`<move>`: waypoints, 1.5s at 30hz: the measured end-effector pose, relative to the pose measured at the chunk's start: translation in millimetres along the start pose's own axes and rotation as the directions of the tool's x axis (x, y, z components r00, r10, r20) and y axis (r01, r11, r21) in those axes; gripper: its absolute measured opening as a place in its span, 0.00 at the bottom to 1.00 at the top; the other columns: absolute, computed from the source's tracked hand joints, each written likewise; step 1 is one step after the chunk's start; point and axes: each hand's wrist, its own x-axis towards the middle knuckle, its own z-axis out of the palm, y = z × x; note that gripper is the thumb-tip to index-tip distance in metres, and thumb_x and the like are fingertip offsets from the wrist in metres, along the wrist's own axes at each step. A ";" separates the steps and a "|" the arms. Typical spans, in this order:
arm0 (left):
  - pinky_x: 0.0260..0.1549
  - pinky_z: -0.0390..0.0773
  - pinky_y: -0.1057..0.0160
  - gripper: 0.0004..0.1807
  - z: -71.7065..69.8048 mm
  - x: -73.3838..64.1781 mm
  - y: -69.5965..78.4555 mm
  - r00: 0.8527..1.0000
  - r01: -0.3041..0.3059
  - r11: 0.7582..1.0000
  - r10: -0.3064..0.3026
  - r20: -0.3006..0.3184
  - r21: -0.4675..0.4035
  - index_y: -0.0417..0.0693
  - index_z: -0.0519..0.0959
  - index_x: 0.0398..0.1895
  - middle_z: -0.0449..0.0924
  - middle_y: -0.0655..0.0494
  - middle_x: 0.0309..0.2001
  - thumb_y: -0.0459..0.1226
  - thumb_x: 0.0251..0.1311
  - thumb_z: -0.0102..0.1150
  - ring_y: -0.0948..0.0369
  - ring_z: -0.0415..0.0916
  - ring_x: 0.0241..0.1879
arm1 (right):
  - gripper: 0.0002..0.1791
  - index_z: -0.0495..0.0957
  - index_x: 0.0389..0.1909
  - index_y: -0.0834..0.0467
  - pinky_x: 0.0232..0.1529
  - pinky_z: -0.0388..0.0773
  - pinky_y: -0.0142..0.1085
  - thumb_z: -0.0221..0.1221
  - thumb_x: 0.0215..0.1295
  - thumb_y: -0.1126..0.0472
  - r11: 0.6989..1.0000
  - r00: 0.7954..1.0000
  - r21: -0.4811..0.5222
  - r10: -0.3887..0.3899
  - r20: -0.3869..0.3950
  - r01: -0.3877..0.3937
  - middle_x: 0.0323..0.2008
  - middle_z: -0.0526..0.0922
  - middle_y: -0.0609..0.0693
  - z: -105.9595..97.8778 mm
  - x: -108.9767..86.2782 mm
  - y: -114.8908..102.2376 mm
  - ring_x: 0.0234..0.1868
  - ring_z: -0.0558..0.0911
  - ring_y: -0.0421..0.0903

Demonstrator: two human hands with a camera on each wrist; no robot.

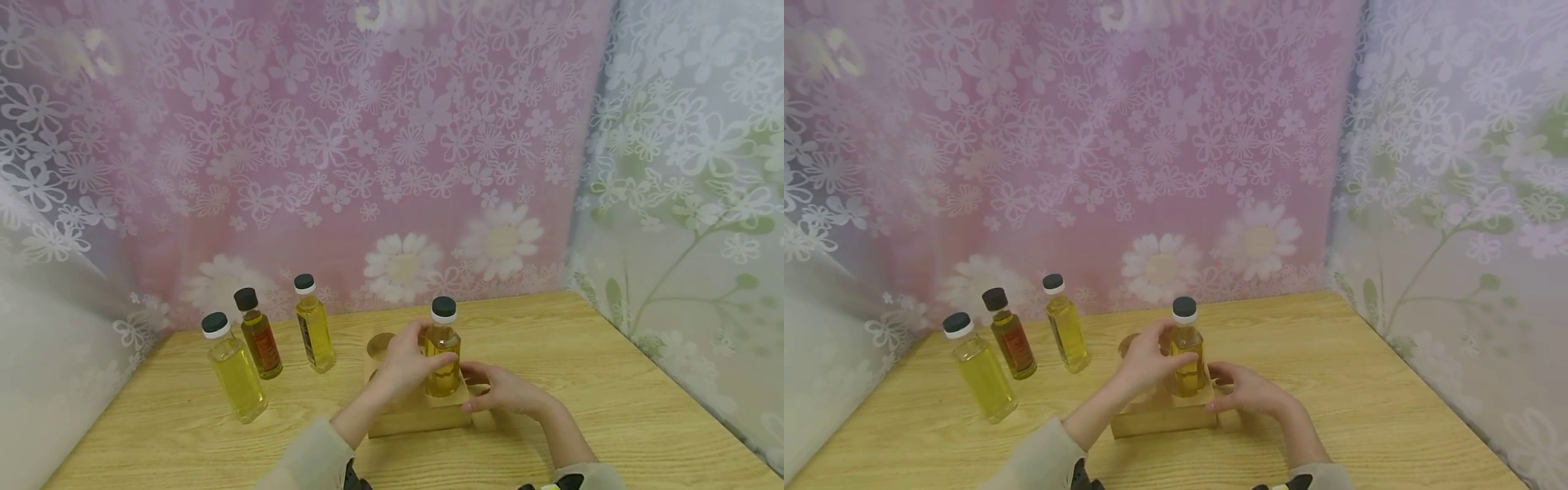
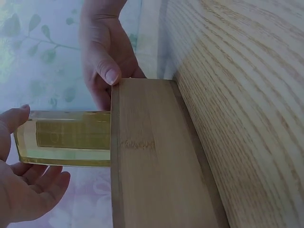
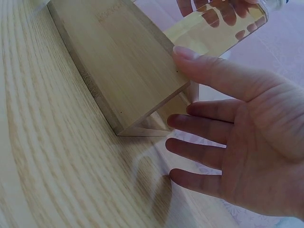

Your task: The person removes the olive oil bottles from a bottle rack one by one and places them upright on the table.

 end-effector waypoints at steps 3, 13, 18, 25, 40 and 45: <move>0.42 0.74 0.56 0.29 0.6 -0.9 -1.7 1.000 -0.011 1.000 0.011 -0.021 0.001 0.49 0.71 0.55 0.74 0.59 0.46 0.48 0.51 0.67 0.59 0.71 0.45 | 0.44 0.54 0.66 0.72 0.56 0.64 0.57 0.65 0.56 0.54 1.000 1.000 -0.001 -0.001 0.002 0.001 0.61 0.63 0.68 0.5 0.1 -0.2 0.60 0.64 0.66; 0.34 0.74 0.63 0.30 -16.8 -0.7 6.7 0.994 -0.045 0.998 0.042 -0.099 -0.033 0.49 0.72 0.56 0.75 0.58 0.42 0.49 0.51 0.67 0.60 0.72 0.38 | 0.45 0.52 0.66 0.75 0.56 0.64 0.58 0.65 0.56 0.56 1.000 1.000 0.018 -0.011 0.013 0.011 0.61 0.62 0.70 0.3 -0.6 -3.3 0.60 0.64 0.66; 0.41 0.76 0.63 0.27 -36.0 1.2 15.6 0.984 -0.111 0.990 0.097 -0.149 -0.088 0.46 0.72 0.55 0.74 0.56 0.46 0.45 0.52 0.67 0.59 0.71 0.46 | 0.46 0.50 0.67 0.73 0.57 0.62 0.59 0.64 0.57 0.56 0.998 1.000 0.056 0.009 0.021 -0.011 0.63 0.60 0.70 0.2 -1.8 -3.3 0.62 0.62 0.66; 0.38 0.77 0.63 0.26 -61.3 -0.1 11.4 0.950 -0.183 0.982 0.164 -0.264 -0.048 0.42 0.74 0.53 0.76 0.51 0.44 0.40 0.50 0.69 0.56 0.72 0.43 | 0.46 0.50 0.66 0.74 0.58 0.62 0.57 0.65 0.56 0.56 0.999 1.000 0.039 0.002 0.013 -0.003 0.63 0.59 0.71 0.4 -2.9 -2.3 0.62 0.61 0.67; 0.41 0.77 0.58 0.32 -119.1 -24.2 -9.8 0.931 -0.002 1.000 0.003 -0.365 0.002 0.39 0.69 0.58 0.73 0.46 0.48 0.41 0.50 0.68 0.54 0.71 0.46 | 0.46 0.49 0.67 0.74 0.58 0.62 0.57 0.64 0.58 0.56 0.999 1.000 0.049 0.012 0.029 -0.013 0.64 0.57 0.71 -1.5 -2.6 -1.8 0.62 0.60 0.67; 0.41 0.77 0.57 0.35 -131.2 -35.0 -20.0 0.924 0.088 0.995 -0.068 -0.377 0.037 0.43 0.68 0.60 0.73 0.48 0.49 0.47 0.50 0.68 0.54 0.72 0.46 | 0.46 0.50 0.67 0.74 0.58 0.62 0.57 0.64 0.57 0.56 0.999 1.000 0.042 0.003 0.026 -0.005 0.64 0.57 0.71 -0.2 -1.7 -1.0 0.62 0.60 0.67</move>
